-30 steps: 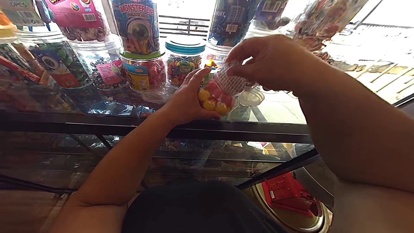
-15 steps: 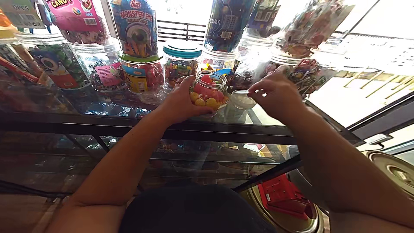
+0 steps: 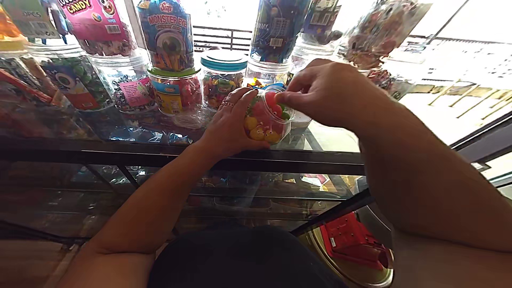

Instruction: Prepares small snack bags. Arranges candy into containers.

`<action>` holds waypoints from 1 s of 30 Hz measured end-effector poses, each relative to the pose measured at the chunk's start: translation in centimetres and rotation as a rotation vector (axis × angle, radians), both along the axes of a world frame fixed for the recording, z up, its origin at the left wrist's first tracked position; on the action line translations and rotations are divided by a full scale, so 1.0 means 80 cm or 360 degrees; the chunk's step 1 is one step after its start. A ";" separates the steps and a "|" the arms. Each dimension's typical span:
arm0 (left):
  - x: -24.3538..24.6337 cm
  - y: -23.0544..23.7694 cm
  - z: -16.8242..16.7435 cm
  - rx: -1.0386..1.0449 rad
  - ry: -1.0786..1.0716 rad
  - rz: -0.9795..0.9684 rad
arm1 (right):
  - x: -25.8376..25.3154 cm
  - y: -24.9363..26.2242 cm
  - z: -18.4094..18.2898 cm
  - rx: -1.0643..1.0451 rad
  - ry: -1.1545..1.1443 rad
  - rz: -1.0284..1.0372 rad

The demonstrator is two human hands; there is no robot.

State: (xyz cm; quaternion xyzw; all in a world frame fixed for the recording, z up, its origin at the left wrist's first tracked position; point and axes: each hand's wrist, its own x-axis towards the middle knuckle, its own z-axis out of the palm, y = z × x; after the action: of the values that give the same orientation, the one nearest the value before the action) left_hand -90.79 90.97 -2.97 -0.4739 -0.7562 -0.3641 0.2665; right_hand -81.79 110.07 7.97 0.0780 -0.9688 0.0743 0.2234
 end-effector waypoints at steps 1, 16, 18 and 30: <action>0.000 0.001 -0.001 0.0020 0.0043 0.0011 | -0.005 -0.009 -0.001 0.0072 -0.0038 -0.0045; 0.000 0.007 -0.005 0.0069 0.0153 0.0144 | -0.041 -0.031 0.000 -0.0076 -0.0196 -0.0274; 0.000 0.007 -0.006 0.0092 0.0160 0.0146 | -0.041 -0.032 -0.006 -0.0152 -0.0166 -0.0264; 0.003 -0.019 0.024 -0.0240 -0.0702 0.0271 | -0.030 -0.015 0.038 -0.0894 0.0015 -0.0053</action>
State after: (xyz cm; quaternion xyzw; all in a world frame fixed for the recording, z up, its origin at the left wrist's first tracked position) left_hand -90.57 89.44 -1.02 -0.3361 -0.8583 -0.3776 0.0886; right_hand -84.19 108.87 11.03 -0.0026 -0.9103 0.3358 0.2420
